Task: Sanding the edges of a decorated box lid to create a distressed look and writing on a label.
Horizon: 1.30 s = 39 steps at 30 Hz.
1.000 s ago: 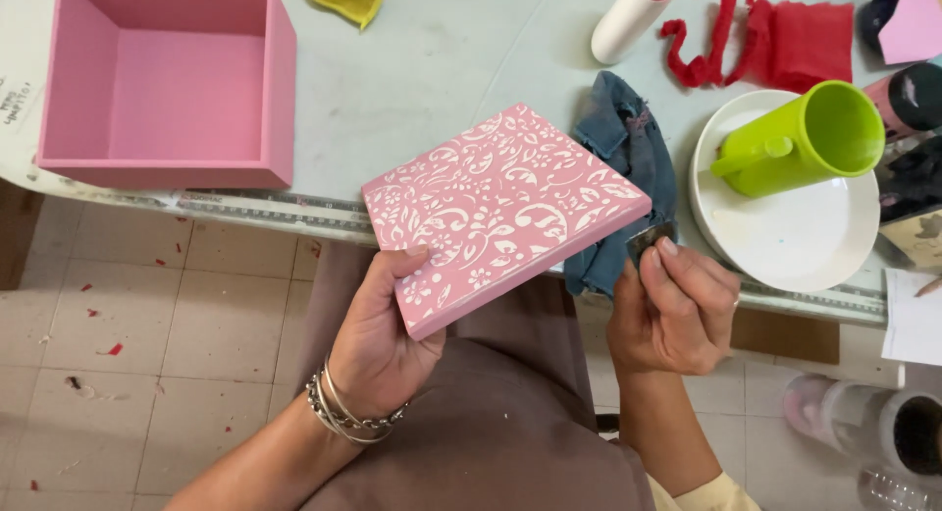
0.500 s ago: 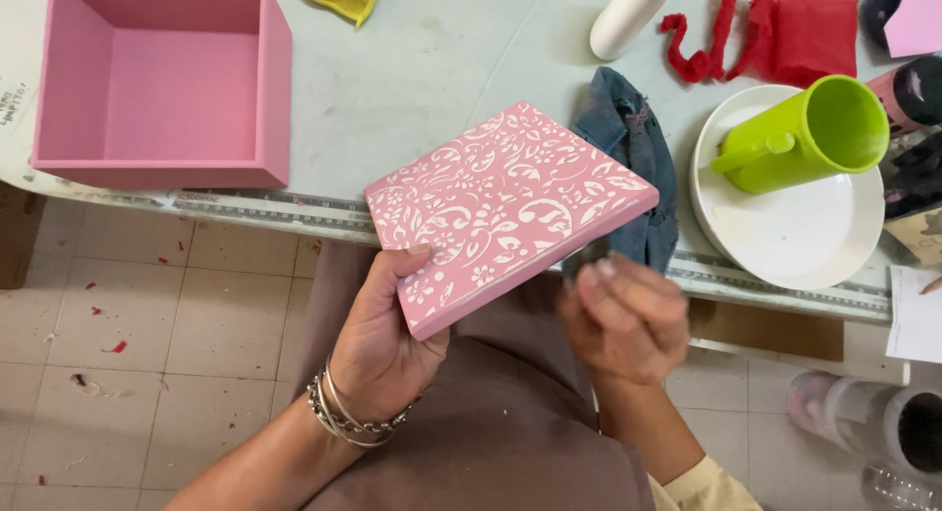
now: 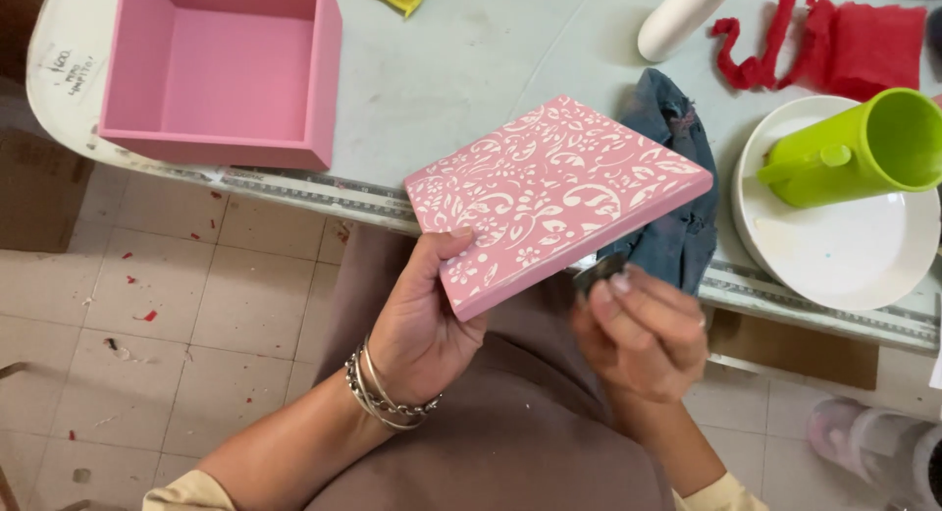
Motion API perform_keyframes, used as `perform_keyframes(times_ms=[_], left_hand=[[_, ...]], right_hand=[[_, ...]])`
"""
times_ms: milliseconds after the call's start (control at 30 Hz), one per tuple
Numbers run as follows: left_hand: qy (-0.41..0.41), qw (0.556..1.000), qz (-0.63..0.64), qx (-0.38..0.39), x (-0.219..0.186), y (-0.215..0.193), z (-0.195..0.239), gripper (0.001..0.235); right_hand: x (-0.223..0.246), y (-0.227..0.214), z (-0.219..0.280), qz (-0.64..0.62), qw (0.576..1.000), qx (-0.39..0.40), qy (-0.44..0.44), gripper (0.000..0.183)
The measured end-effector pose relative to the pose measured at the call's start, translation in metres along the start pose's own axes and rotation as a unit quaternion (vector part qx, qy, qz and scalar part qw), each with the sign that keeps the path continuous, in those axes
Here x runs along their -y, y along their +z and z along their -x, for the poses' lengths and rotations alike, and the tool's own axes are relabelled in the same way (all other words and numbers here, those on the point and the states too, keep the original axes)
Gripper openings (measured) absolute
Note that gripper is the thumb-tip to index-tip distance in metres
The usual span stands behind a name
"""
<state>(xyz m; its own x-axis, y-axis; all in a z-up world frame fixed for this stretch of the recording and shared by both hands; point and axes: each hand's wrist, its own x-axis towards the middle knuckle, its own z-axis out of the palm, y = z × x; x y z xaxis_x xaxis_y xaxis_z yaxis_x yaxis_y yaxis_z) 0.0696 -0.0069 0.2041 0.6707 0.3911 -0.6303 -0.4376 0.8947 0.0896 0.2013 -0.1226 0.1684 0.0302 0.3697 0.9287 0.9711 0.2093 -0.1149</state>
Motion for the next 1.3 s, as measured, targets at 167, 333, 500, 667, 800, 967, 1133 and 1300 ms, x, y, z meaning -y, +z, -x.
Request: perform_keyframes(times_ms=[167,333,500,667,800,967,1133,1300], left_hand=[[0.015,1.0,0.001,-0.009,0.004,0.0,-0.002,0.02],[0.025,0.999,-0.013,0.015,0.008,0.004,0.0,0.024],[0.008,1.0,0.011,0.004,0.008,0.001,-0.001,0.026],[0.018,0.999,0.018,0.022,0.011,0.004,-0.001,0.032],[0.008,0.996,-0.068,-0.048,0.012,0.007,-0.002,0.022],[0.022,0.999,-0.003,0.031,0.014,0.007,-0.002,0.027],[0.003,0.998,-0.063,-0.009,0.016,0.008,-0.001,0.021],[-0.013,0.997,-0.058,0.05,0.016,0.006,0.001,0.018]], right_hand=[[-0.001,0.01,-0.002,0.032,0.998,-0.049,0.032,0.01],[0.021,0.003,-0.017,-0.068,0.994,0.078,-0.035,0.019],[-0.004,0.007,0.005,-0.032,0.999,-0.032,0.009,0.013],[0.019,0.007,-0.009,-0.051,0.997,0.007,0.056,0.018],[0.029,0.002,-0.023,-0.111,0.986,0.112,-0.054,0.017],[0.028,0.005,-0.018,-0.058,0.997,0.049,0.009,0.014],[0.029,-0.007,-0.027,-0.038,0.987,0.115,-0.104,0.013],[0.029,-0.001,-0.036,-0.025,0.984,0.124,-0.127,0.012]])
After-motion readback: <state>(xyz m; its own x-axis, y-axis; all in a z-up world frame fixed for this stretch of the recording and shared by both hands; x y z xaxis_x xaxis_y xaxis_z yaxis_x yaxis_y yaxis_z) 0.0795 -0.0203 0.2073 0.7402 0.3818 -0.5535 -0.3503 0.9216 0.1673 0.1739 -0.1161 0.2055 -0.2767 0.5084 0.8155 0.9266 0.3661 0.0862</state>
